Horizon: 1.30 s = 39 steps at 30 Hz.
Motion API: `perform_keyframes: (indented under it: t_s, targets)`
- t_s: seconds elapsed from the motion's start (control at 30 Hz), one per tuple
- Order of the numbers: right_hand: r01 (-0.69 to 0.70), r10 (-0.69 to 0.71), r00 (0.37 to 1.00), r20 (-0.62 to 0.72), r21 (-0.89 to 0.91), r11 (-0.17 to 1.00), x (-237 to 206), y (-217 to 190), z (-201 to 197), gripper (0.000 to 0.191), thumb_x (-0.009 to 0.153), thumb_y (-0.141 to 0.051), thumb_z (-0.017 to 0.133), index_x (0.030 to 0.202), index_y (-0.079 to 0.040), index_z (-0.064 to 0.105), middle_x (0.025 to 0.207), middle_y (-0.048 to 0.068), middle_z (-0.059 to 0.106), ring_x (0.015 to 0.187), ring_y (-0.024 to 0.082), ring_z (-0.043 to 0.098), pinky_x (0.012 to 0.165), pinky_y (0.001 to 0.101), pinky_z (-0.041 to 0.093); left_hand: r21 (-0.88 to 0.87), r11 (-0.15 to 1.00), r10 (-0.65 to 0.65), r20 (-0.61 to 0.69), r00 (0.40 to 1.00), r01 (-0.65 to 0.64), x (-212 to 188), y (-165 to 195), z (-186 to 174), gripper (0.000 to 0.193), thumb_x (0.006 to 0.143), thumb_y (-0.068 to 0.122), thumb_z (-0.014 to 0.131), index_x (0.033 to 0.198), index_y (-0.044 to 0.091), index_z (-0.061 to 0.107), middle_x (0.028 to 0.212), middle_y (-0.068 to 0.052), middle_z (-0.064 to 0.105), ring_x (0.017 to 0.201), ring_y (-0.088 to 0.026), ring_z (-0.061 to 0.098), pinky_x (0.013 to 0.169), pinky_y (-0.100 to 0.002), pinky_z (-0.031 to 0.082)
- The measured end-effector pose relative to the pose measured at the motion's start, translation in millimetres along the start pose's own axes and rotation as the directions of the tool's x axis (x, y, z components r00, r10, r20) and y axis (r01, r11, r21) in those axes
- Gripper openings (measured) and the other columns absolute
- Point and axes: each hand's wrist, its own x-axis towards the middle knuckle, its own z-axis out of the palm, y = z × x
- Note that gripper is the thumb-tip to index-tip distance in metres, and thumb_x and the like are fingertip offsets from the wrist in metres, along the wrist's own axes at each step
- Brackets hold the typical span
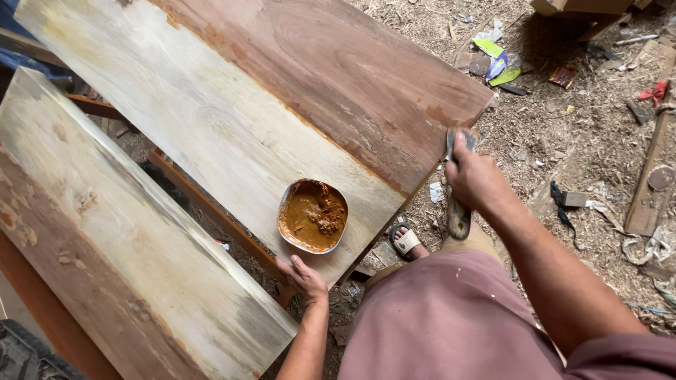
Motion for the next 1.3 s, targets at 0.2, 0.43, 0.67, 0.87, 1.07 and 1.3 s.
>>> perform_keyframes:
  t_s: [0.2, 0.43, 0.67, 0.87, 1.07, 1.3]
  targets:
    - [0.025, -0.028, 0.992, 0.12, 0.023, 0.999, -26.3, -10.3, 8.5, 0.04, 0.099, -0.027, 0.05, 0.134, -0.01, 0.056, 0.099, 0.028, 0.072, 0.089, 0.044, 0.073, 0.085, 0.0548, 0.059, -0.039, 0.999, -0.006, 0.002, 1.0, 0.006, 1.9, 7.9, 1.5, 0.075, 0.106, 0.041, 0.036, 0.157, -0.011, 0.016, 0.162, -0.037, 0.021, 0.152, -0.045, 0.027, 0.124, -0.046, 0.024]
    - [0.044, -0.045, 0.999, 0.007, 0.007, 0.999, -0.9, -9.1, -3.9, 0.062, 0.101, -0.026, 0.046, 0.156, -0.003, 0.032, 0.097, 0.031, 0.07, 0.086, 0.046, 0.073, 0.084, 0.0544, 0.058, 0.006, 0.999, 0.043, -0.013, 0.999, -0.043, 0.6, -0.1, 1.1, 0.073, 0.109, 0.039, 0.036, 0.157, -0.013, 0.017, 0.163, -0.038, 0.021, 0.154, -0.045, 0.024, 0.127, -0.048, 0.019]
    - [-0.003, 0.01, 0.993, 0.119, -0.058, 0.998, -7.4, -8.4, 5.4, 0.06, 0.099, -0.028, 0.049, 0.154, -0.011, 0.037, 0.1, 0.033, 0.07, 0.092, 0.047, 0.071, 0.089, 0.0551, 0.057, -0.032, 0.999, 0.006, -0.013, 1.0, -0.007, 0.3, 9.5, 0.6, 0.074, 0.107, 0.04, 0.037, 0.156, -0.012, 0.018, 0.162, -0.037, 0.022, 0.152, -0.044, 0.027, 0.125, -0.047, 0.023]
    - [-0.043, 0.042, 0.997, 0.068, 0.015, 0.999, 13.3, -12.6, -12.5, 0.054, 0.1, -0.029, 0.049, 0.151, -0.011, 0.043, 0.106, 0.033, 0.07, 0.096, 0.046, 0.072, 0.09, 0.0546, 0.058, -0.036, 0.999, -0.012, 0.002, 1.0, 0.012, -1.3, 15.4, -0.8, 0.075, 0.108, 0.04, 0.036, 0.156, -0.013, 0.016, 0.162, -0.038, 0.02, 0.152, -0.045, 0.026, 0.125, -0.047, 0.022]
    - [-0.104, 0.105, 0.986, 0.128, -0.014, 0.994, 9.2, -24.0, 0.9, 0.066, 0.102, -0.028, 0.048, 0.162, -0.012, 0.027, 0.108, 0.035, 0.069, 0.096, 0.047, 0.071, 0.09, 0.0541, 0.058, 0.06, 0.998, -0.002, -0.019, 1.0, 0.003, -1.5, 13.4, -1.7, 0.073, 0.108, 0.041, 0.035, 0.156, -0.012, 0.019, 0.163, -0.037, 0.021, 0.154, -0.045, 0.026, 0.126, -0.048, 0.02]
    - [0.025, -0.022, 0.987, 0.161, -0.012, 1.0, -20.4, -21.2, 12.6, 0.053, 0.099, -0.03, 0.054, 0.148, -0.012, 0.047, 0.108, 0.029, 0.072, 0.099, 0.044, 0.072, 0.091, 0.0525, 0.058, -0.029, 0.999, -0.017, 0.009, 1.0, 0.017, 0.8, 15.7, 0.8, 0.076, 0.107, 0.042, 0.035, 0.156, -0.013, 0.015, 0.161, -0.039, 0.021, 0.151, -0.046, 0.027, 0.124, -0.047, 0.023]
